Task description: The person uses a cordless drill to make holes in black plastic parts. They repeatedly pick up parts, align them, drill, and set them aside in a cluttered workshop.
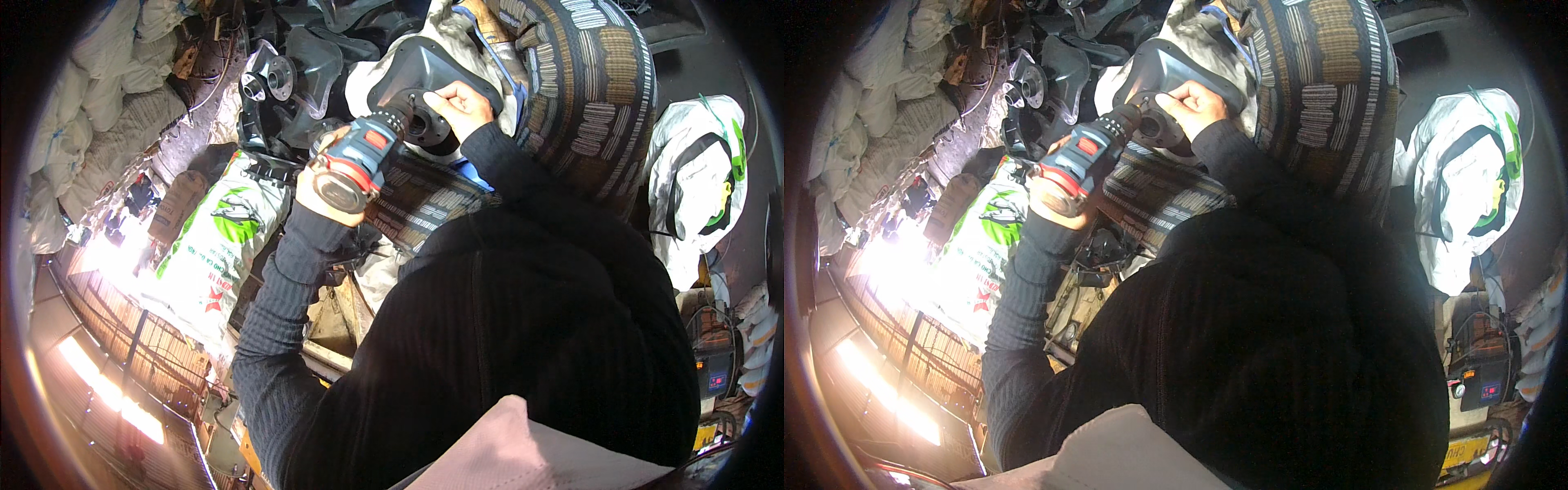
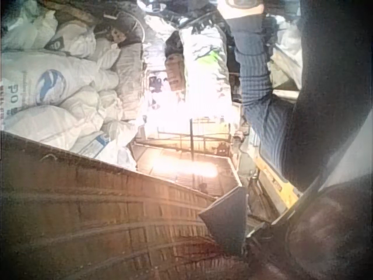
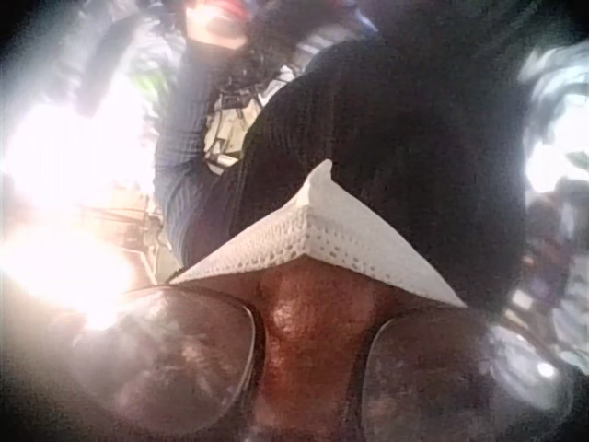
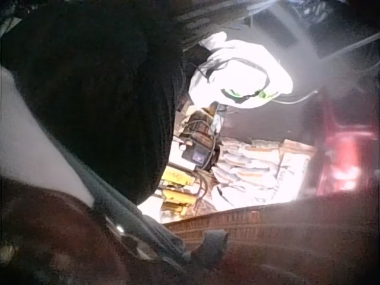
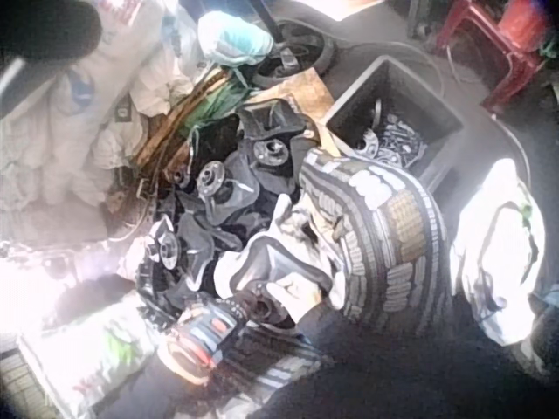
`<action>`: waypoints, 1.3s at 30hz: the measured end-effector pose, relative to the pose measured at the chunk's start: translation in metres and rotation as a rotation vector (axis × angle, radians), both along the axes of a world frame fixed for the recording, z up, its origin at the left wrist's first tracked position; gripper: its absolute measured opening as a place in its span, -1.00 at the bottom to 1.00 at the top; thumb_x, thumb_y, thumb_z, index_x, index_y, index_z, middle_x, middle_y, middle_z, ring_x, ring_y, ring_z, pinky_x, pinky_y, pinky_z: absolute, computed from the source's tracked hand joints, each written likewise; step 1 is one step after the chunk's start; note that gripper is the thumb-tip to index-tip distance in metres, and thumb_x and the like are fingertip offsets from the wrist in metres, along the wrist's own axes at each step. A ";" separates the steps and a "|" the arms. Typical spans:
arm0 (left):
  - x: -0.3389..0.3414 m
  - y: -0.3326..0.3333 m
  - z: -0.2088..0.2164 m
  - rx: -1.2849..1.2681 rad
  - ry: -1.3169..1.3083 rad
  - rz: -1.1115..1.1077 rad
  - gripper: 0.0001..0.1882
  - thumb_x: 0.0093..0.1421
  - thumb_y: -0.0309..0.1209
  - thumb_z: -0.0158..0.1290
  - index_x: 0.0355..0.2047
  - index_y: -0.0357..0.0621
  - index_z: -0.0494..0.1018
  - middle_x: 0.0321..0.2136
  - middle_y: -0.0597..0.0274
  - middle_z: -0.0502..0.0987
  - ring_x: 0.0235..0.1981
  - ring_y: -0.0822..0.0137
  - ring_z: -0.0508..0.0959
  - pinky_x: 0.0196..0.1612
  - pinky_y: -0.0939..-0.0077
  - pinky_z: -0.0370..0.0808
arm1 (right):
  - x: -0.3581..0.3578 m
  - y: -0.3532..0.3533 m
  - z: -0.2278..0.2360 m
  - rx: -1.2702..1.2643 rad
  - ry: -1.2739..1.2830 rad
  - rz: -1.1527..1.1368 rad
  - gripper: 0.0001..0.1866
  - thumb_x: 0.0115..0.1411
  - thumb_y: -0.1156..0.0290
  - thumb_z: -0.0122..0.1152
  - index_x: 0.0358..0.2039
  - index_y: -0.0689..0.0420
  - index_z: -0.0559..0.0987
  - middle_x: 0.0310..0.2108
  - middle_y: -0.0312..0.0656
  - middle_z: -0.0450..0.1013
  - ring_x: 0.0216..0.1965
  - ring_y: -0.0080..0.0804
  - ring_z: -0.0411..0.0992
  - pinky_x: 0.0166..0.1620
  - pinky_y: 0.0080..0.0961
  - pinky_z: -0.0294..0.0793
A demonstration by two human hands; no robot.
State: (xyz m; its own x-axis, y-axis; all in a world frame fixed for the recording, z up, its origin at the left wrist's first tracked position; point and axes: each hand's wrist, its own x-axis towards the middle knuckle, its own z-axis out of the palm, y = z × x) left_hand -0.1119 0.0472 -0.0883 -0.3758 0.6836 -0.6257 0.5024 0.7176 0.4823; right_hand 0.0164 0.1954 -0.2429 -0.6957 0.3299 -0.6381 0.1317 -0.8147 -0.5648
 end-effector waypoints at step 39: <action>0.099 -0.023 0.095 0.330 0.406 -0.219 -0.62 -0.09 -0.32 0.15 -0.19 -0.03 0.45 -0.32 0.20 0.52 -0.30 0.18 0.53 -0.24 0.35 0.46 | 0.052 0.034 0.065 0.287 0.672 0.734 -0.15 0.00 0.76 -0.19 0.28 -0.16 -0.10 -0.03 -0.18 0.41 -0.02 -0.49 0.32 0.07 -0.55 0.17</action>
